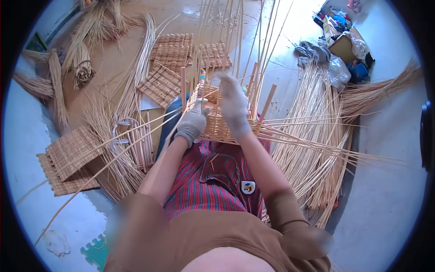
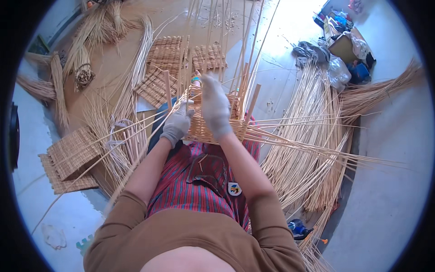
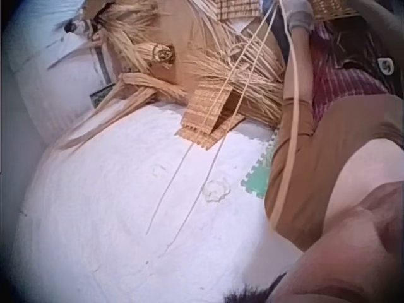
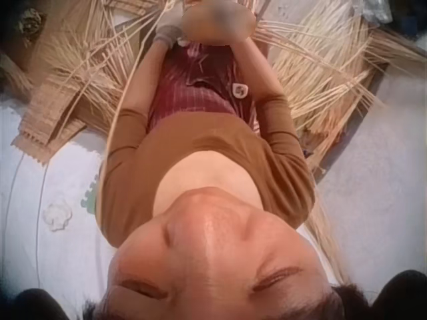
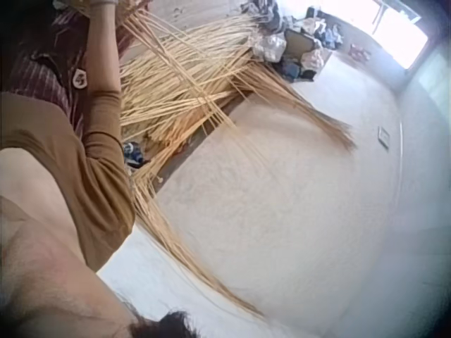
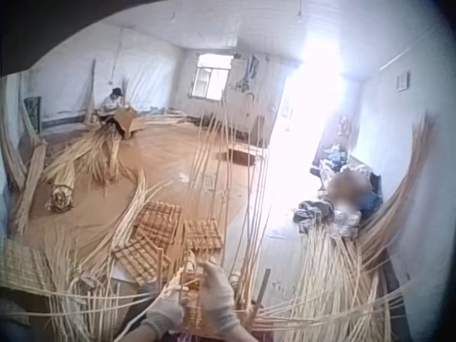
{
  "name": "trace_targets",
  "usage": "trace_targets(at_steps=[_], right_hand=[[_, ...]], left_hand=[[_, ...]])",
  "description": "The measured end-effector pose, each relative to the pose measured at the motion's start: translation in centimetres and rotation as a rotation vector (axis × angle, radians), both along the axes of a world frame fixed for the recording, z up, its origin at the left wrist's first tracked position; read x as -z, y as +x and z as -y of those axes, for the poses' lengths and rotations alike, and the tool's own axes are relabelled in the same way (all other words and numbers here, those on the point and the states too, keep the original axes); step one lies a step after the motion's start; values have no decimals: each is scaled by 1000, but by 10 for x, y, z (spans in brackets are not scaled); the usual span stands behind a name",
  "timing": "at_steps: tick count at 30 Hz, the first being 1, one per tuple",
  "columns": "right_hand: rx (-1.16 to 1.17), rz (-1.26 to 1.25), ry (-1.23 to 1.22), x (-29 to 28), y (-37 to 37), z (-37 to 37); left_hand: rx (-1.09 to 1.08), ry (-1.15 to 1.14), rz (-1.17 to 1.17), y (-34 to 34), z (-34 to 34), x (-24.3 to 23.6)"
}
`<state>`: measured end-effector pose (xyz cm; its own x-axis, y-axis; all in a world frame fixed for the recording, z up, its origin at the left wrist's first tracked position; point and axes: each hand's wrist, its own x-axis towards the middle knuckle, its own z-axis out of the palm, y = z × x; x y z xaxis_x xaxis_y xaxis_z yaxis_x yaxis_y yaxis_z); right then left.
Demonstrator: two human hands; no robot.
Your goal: Weaving a small wicker basket using thin wooden strips.
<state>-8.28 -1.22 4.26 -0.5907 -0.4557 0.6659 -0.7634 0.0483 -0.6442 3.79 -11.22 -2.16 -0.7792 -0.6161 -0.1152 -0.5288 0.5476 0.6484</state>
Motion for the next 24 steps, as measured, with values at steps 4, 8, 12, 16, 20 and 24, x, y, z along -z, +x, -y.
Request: trace_targets(at_steps=[4,8,12,16,20,24], right_hand=[[3,-184,69,-12,-22,15],[-171,649,-490,58,10,-81],[-172,972,-352,91,26,-167],[272,1013,-202,57,23,-168],[276,51,112,2,-19,-88],[65,341,34,-25,-43,-66]], left_hand=[[14,181,-257,3,5,10],[-51,55,-360,11,-2,3],[-243,-268,-664,9,-30,-14],[143,509,-380,-33,-51,-21],[135,547,-99,-59,-62,-6],[84,249,-224,-62,-59,20]])
